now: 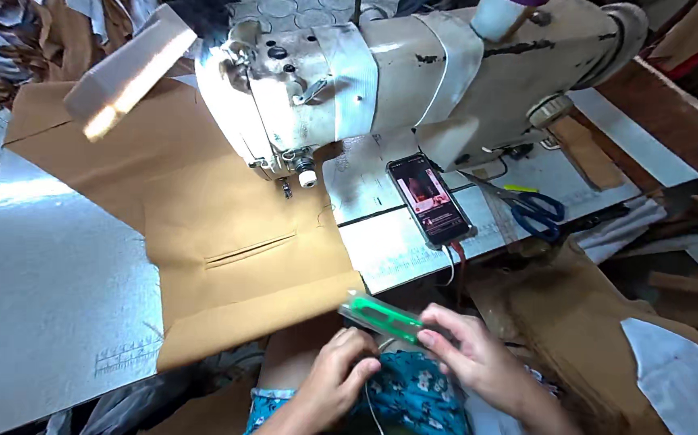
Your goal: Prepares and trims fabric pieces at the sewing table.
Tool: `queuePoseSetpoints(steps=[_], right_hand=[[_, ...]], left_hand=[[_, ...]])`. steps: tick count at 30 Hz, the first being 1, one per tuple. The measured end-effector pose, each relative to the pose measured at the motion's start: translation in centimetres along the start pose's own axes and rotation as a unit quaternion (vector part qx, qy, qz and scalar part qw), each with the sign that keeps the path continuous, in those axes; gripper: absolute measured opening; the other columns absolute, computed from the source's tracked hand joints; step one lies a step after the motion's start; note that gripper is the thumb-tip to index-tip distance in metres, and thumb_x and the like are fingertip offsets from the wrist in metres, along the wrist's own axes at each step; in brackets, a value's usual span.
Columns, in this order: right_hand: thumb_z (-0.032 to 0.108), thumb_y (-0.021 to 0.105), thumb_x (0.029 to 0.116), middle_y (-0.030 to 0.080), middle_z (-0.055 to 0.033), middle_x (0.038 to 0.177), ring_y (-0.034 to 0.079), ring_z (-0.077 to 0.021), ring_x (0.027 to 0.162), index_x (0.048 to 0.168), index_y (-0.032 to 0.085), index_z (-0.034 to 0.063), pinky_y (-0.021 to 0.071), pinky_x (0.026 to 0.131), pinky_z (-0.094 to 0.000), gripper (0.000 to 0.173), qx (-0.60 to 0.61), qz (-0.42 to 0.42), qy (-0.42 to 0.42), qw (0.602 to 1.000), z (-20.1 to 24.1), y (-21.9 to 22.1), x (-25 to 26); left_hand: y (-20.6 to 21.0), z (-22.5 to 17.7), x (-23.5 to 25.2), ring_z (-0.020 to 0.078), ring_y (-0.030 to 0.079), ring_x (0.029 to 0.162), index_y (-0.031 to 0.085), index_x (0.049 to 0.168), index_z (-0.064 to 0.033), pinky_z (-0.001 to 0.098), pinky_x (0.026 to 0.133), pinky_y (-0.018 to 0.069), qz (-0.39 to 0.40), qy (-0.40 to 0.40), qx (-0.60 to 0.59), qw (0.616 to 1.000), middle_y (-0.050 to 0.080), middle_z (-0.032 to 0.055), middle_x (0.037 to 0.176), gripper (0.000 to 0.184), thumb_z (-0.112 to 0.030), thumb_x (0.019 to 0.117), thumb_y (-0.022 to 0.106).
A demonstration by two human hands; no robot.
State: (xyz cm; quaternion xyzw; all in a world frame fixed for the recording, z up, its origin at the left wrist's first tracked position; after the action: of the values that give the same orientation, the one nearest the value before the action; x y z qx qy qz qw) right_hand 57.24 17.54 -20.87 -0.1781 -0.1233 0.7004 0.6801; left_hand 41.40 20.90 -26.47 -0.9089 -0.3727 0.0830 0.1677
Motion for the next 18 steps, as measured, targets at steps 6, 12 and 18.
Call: queuePoseSetpoints(steps=[6,12,18], right_hand=[[0.035,0.054,0.1030,0.059,0.0034,0.070,0.055,0.0072,0.057,0.096,0.064,0.0072,0.0474,0.054,-0.0084,0.031,-0.081,-0.023,-0.013,0.996,-0.2,-3.5,-2.4],[0.028,0.059,0.1014,0.064,-0.0035,0.074,0.055,0.0050,0.058,0.095,0.067,0.0009,0.0467,0.055,-0.0090,0.029,-0.064,-0.007,-0.013,0.998,-0.2,-3.1,-4.2],[0.032,0.063,0.0990,0.067,-0.0011,0.079,0.057,0.0082,0.066,0.095,0.069,0.0048,0.0459,0.062,-0.0055,0.028,-0.073,-0.023,-0.062,0.995,0.4,-3.2,-3.4]], left_hand=[[-6.1,1.8,-0.3,0.0256,0.067,0.112,0.069,0.121,0.0017,0.0380,0.097,0.0528,0.049,-0.263,0.262,0.927,0.071,0.0172,0.120,0.033,-0.019,0.1019,0.053],[-6.7,0.9,-0.9,0.0279,0.069,0.107,0.068,0.120,0.0010,0.0445,0.093,0.0544,-0.017,-0.201,0.278,0.939,0.070,0.0187,0.115,0.031,-0.019,0.1038,0.050],[-6.2,0.6,-1.4,0.0219,0.071,0.091,0.073,0.104,0.0001,0.0363,0.080,0.0562,-0.020,-0.121,0.381,0.916,0.073,0.0146,0.102,0.023,-0.014,0.0989,0.055]])
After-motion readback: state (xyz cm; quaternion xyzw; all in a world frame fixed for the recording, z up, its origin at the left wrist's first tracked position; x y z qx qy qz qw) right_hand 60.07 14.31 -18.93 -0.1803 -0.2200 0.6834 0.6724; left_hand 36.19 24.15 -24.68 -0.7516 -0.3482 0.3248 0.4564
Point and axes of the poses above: each hand's wrist, its own x-axis towards the middle knuckle, its own y-axis out of the palm, z = x × y, the point moved 10 cm from there along x, towards the middle knuckle
